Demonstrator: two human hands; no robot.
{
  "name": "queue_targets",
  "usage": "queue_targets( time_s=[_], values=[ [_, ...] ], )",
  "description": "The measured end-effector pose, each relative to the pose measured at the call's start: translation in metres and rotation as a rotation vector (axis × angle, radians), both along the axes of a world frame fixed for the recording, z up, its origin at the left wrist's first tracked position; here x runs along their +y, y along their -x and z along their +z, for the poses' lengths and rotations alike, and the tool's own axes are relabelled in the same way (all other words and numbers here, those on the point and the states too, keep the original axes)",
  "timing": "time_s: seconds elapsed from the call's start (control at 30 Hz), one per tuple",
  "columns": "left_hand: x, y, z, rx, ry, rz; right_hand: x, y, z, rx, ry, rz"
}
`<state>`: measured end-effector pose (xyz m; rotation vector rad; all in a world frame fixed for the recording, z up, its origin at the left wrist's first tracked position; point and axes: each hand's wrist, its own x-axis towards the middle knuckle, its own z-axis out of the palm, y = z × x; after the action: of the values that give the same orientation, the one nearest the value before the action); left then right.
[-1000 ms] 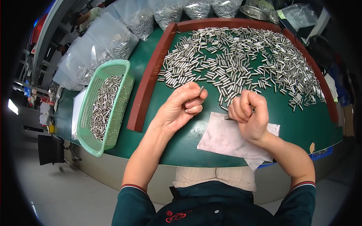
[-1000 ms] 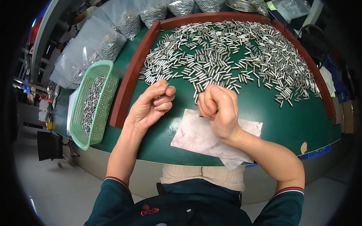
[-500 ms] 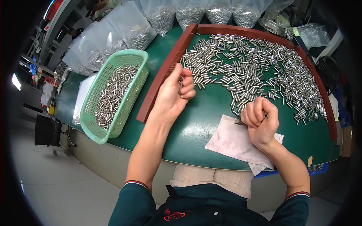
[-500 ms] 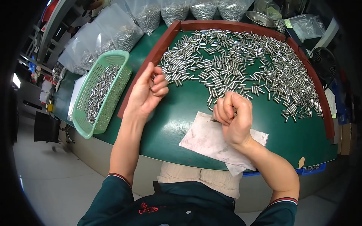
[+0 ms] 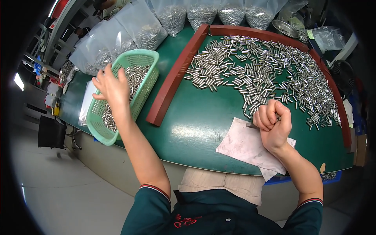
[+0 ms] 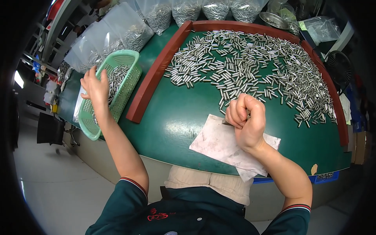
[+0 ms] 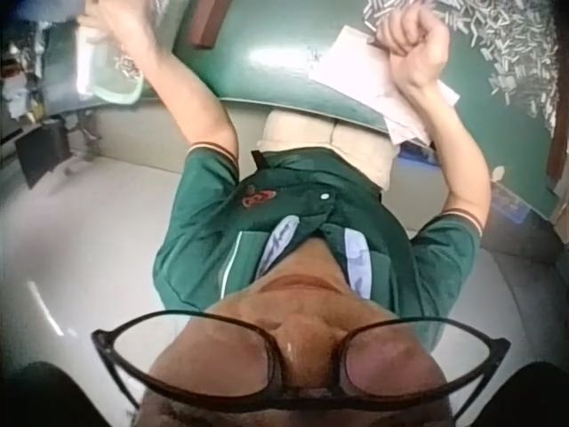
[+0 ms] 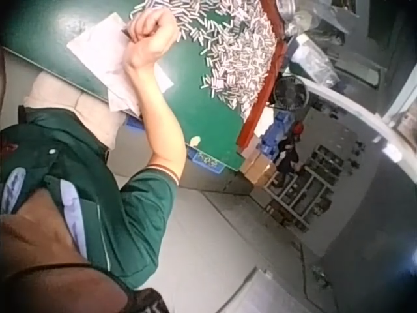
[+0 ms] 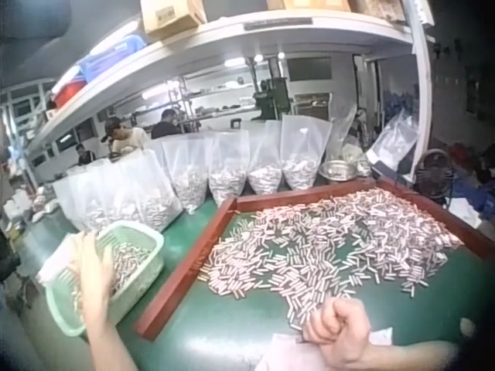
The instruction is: Assembling small metal electrical or mechanical components at a dedicated workstation.
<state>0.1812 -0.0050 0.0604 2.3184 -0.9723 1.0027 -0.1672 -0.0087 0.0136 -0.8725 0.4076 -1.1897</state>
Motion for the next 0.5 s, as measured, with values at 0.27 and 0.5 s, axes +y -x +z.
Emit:
queue_targets(
  time_s=[0.27, 0.5],
  values=[
    [-0.028, 0.117, -0.028, 0.500, -0.112, -1.070, -0.004, 0.002, -0.001, -0.001, -0.011, 0.006],
    [-0.028, 0.124, -0.059, 0.412, -0.327, -1.098, -0.001, 0.000, 0.002, -0.007, -0.068, -0.006]
  ],
)
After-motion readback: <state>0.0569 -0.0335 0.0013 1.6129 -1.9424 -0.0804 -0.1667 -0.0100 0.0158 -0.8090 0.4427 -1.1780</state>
